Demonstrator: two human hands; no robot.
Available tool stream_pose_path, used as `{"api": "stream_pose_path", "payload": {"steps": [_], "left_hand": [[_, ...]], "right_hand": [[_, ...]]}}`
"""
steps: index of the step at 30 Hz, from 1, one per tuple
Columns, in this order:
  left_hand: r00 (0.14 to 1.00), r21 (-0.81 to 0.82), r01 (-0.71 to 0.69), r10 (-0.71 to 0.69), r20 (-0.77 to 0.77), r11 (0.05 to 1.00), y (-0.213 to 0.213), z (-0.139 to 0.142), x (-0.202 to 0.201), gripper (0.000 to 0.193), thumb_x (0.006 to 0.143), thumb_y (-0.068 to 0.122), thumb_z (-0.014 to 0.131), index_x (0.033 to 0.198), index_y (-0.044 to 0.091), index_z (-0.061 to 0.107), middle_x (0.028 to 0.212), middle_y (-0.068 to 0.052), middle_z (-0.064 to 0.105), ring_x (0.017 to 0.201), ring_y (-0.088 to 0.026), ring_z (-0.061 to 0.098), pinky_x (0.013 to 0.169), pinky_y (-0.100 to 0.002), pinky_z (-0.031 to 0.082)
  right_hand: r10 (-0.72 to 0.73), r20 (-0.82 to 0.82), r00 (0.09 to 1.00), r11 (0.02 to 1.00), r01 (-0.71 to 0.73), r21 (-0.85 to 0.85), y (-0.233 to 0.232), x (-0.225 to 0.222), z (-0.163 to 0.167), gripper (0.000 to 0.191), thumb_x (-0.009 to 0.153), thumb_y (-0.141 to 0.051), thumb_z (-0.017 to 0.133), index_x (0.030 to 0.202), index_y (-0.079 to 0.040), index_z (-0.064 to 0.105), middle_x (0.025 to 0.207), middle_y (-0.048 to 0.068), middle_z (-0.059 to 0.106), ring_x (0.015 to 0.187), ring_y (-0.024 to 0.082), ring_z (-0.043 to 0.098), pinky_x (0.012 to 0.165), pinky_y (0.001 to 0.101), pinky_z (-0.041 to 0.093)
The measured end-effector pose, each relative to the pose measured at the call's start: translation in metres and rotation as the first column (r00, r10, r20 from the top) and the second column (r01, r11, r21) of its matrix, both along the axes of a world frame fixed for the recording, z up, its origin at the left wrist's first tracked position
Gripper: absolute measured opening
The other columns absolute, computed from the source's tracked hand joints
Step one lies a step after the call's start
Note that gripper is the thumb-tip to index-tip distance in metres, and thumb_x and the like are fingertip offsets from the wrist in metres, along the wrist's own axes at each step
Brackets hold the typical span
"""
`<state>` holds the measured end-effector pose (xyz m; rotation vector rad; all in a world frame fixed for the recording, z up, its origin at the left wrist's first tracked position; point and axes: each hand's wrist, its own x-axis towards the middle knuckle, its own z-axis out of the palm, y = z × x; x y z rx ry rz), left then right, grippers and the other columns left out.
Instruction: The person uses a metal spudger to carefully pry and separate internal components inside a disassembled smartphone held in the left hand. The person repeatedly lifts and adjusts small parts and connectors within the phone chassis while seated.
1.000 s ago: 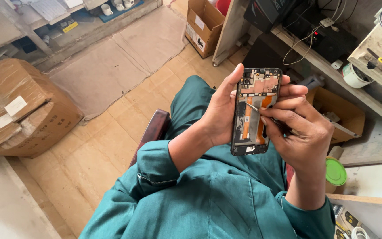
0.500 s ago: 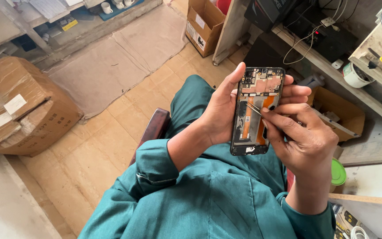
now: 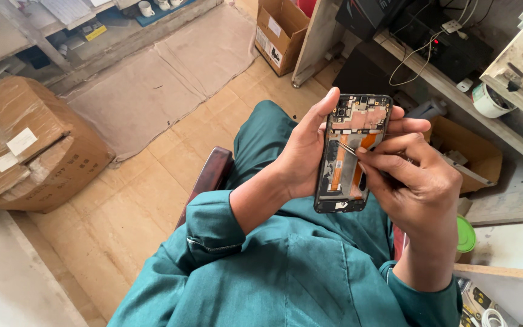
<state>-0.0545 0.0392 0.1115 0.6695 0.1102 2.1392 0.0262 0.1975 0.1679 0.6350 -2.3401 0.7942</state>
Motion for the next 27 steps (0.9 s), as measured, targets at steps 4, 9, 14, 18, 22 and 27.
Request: {"api": "stream_pose_path", "payload": {"steps": [4, 9, 14, 18, 22, 27], "left_hand": [[0.999, 0.108, 0.018, -0.014, -0.045, 0.994, 0.001, -0.002, -0.002, 0.080, 0.119, 0.070, 0.022, 0.154, 0.002, 0.044, 0.161, -0.020, 0.042, 0.139, -0.028, 0.053, 0.090, -0.042, 0.060], [0.999, 0.083, -0.010, 0.013, -0.037, 0.996, 0.002, -0.004, -0.003, 0.080, 0.119, 0.070, 0.023, 0.153, 0.001, 0.045, 0.160, -0.021, 0.042, 0.140, -0.030, 0.051, 0.101, -0.044, 0.056], [1.000, 0.088, -0.008, 0.006, 0.022, 0.996, 0.003, -0.005, -0.002, 0.081, 0.118, 0.069, 0.022, 0.151, -0.002, 0.045, 0.159, -0.022, 0.042, 0.145, -0.031, 0.046, 0.117, -0.045, 0.045], [0.999, 0.135, 0.016, -0.020, 0.029, 0.991, 0.003, -0.005, -0.004, 0.081, 0.120, 0.068, 0.022, 0.150, -0.003, 0.046, 0.158, -0.022, 0.043, 0.148, -0.032, 0.043, 0.124, -0.047, 0.039], [1.000, 0.180, 0.024, -0.025, 0.007, 0.983, 0.002, -0.006, -0.005, 0.081, 0.122, 0.067, 0.022, 0.151, -0.004, 0.047, 0.158, -0.023, 0.045, 0.151, -0.032, 0.041, 0.126, -0.046, 0.037], [1.000, 0.160, -0.012, 0.012, 0.005, 0.987, 0.003, -0.006, -0.007, 0.081, 0.122, 0.067, 0.022, 0.150, -0.004, 0.047, 0.157, -0.025, 0.045, 0.152, -0.033, 0.039, 0.129, -0.045, 0.033]], "right_hand": [[0.001, -0.003, 1.000, 1.000, -0.001, 0.001, 0.001, -0.005, -0.003, 0.020, 0.087, 0.003, 0.083, 0.106, -0.004, 0.077, 0.099, 0.007, 0.069, 0.086, 0.017, 0.069, 0.073, 0.0277, 0.056], [0.009, 0.038, 0.999, 0.998, -0.006, -0.055, 0.001, -0.007, -0.006, 0.019, 0.088, 0.003, 0.083, 0.104, -0.005, 0.077, 0.096, 0.006, 0.068, 0.081, 0.014, 0.068, 0.072, 0.0277, 0.056], [-0.061, -0.055, 0.997, 0.998, 0.061, -0.003, -0.004, -0.005, -0.009, 0.019, 0.088, 0.001, 0.086, 0.103, -0.007, 0.077, 0.097, 0.005, 0.067, 0.080, 0.016, 0.069, 0.069, 0.0266, 0.055], [-0.064, -0.134, 0.989, 0.996, 0.072, 0.055, -0.007, -0.002, -0.008, 0.021, 0.091, 0.000, 0.084, 0.108, -0.009, 0.078, 0.099, 0.005, 0.068, 0.088, 0.018, 0.071, 0.076, 0.0273, 0.058], [-0.062, -0.138, 0.989, 0.995, 0.072, 0.064, -0.009, 0.001, -0.007, 0.022, 0.091, 0.000, 0.080, 0.111, -0.010, 0.077, 0.105, 0.005, 0.068, 0.091, 0.020, 0.072, 0.078, 0.0295, 0.057], [-0.120, -0.152, 0.981, 0.989, 0.132, 0.073, -0.012, 0.002, -0.011, 0.019, 0.097, -0.002, 0.081, 0.114, -0.011, 0.077, 0.103, 0.004, 0.070, 0.091, 0.020, 0.072, 0.077, 0.0298, 0.056]]}}
